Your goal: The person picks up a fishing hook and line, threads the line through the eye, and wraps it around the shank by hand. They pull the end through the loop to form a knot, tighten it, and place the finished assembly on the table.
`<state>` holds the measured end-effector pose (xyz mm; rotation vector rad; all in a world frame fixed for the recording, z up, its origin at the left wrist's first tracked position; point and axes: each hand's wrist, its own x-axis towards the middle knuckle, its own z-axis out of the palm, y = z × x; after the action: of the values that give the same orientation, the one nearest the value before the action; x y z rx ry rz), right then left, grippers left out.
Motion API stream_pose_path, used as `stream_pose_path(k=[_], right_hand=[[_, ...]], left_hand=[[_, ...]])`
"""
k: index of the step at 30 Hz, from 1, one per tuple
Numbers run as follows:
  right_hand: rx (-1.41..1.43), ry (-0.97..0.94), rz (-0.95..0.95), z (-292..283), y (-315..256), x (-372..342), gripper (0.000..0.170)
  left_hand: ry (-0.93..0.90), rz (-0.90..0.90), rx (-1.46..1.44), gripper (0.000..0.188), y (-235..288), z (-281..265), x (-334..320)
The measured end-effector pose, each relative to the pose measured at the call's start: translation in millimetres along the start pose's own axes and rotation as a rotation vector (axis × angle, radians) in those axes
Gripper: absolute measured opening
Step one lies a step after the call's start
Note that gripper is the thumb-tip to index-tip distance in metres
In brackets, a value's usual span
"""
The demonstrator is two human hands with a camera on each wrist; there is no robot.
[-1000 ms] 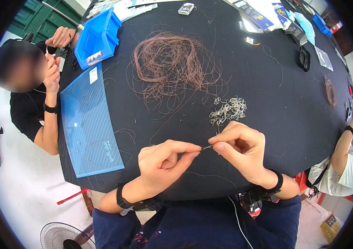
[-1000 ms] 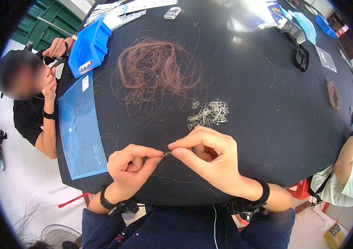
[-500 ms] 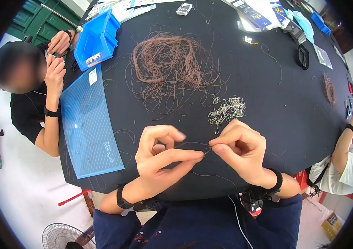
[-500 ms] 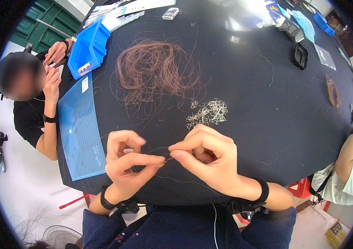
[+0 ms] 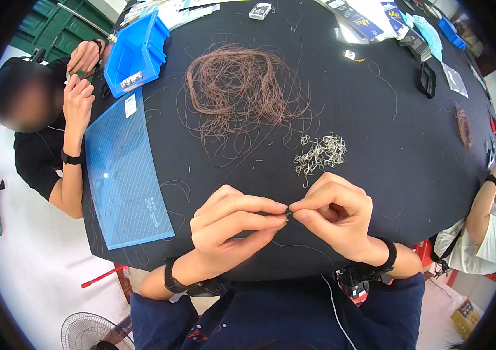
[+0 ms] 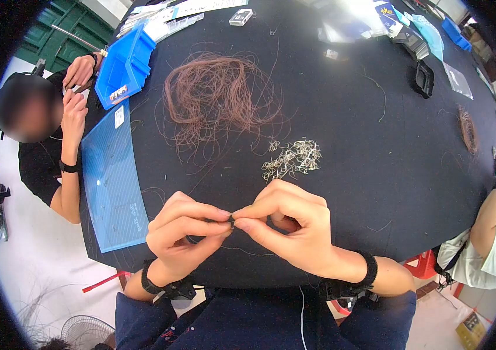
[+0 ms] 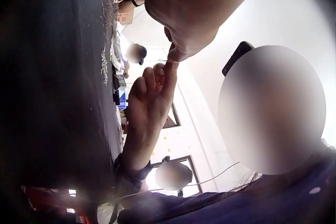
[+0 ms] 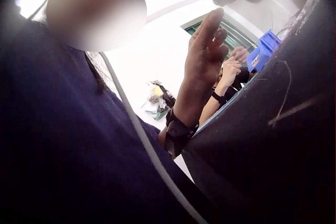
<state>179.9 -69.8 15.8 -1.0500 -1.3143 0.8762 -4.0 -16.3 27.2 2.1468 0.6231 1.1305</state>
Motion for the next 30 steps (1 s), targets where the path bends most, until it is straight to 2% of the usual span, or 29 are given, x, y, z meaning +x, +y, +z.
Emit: stream_pose_path(k=[30], right_hand=[[-0.022,-0.015,0.003,0.6,0.4,-1.9,0.015]], left_hand=[[0.023,0.035,0.047,0.023,0.4,3.3,-0.7]])
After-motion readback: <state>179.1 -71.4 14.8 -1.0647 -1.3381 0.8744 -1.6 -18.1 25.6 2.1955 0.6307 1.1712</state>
